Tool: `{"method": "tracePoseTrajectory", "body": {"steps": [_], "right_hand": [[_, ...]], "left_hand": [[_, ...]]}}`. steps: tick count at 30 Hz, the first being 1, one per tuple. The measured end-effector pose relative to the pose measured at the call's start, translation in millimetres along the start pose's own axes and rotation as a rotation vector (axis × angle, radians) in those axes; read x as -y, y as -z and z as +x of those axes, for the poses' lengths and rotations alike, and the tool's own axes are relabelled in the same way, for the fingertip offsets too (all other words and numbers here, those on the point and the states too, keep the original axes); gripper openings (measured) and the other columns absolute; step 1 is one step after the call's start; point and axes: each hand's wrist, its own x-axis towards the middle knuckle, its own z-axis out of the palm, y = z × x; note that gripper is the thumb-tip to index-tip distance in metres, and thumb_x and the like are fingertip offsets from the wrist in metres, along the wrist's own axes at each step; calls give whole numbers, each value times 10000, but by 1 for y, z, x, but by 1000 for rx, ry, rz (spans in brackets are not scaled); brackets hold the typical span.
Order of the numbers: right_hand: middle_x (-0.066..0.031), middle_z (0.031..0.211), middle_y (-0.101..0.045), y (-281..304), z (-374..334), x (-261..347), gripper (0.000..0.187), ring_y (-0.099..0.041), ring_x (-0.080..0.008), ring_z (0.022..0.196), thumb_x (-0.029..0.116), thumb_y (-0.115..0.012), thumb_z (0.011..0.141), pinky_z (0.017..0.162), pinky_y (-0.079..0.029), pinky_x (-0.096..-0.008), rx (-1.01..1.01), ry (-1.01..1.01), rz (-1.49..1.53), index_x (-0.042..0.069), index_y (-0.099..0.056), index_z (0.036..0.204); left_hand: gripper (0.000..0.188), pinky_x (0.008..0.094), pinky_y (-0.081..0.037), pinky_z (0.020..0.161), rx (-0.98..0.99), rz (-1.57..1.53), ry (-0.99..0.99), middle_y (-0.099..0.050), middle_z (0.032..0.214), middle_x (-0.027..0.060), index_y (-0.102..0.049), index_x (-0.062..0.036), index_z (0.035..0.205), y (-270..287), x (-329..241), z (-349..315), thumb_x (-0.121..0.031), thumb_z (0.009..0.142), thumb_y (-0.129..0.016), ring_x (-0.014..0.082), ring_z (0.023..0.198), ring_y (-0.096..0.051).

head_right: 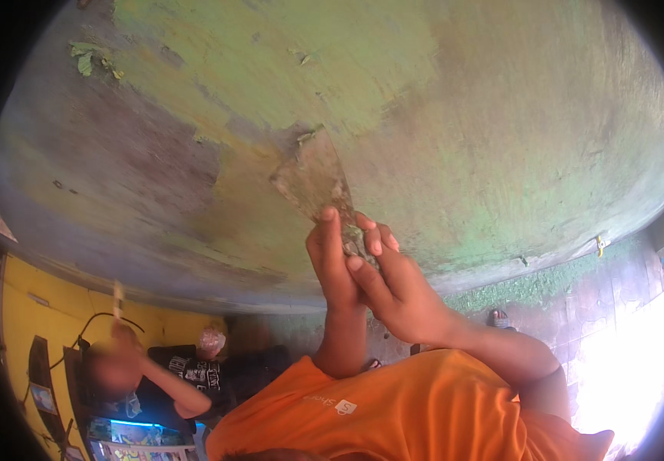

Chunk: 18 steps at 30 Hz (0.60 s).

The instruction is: The person uses a scraper to remove old paint or plaster from a curved wall surface. They repeatedly scrape different areas, occasionally pause to clear debris from the tool, and continue working on the wall while another person stands nearby.

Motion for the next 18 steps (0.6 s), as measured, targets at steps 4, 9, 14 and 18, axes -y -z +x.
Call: {"method": "tracePoseTrajectory", "body": {"steps": [4,9,14,18], "right_hand": [[-208,993,-604,-1,-2,9,379,-630,-249,860,236,-515,1090,797,-499,-373,-61,37,-43,-94,-506,1275],[-237,948,-623,5,2,19,341,-649,-282,860,227,-533,1081,794,-506,-396,-23,57,-82,-91,-534,1204],[-279,915,-654,7,0,18,390,-691,-403,899,272,-527,1079,791,-516,-449,-48,84,-153,-82,-552,1241],[-302,917,-649,6,5,19,397,-689,-424,881,275,-522,1078,767,-514,-454,-37,0,-158,-83,-549,1246]], "left_hand": [[520,412,-527,640,-17,-32,17,-537,634,87,-612,20,847,-7,-2,-1,-407,1094,-449,236,621,-595],[489,413,-533,614,8,-64,-40,-545,639,83,-613,12,857,-10,-2,3,-380,1102,-451,240,616,-596],[492,406,-535,605,-65,-86,-3,-546,632,70,-616,-9,863,-12,2,0,-381,1113,-413,217,595,-585],[481,403,-528,595,-10,-48,-10,-544,625,66,-617,-16,869,-12,-3,5,-381,1111,-416,213,593,-576]]}}
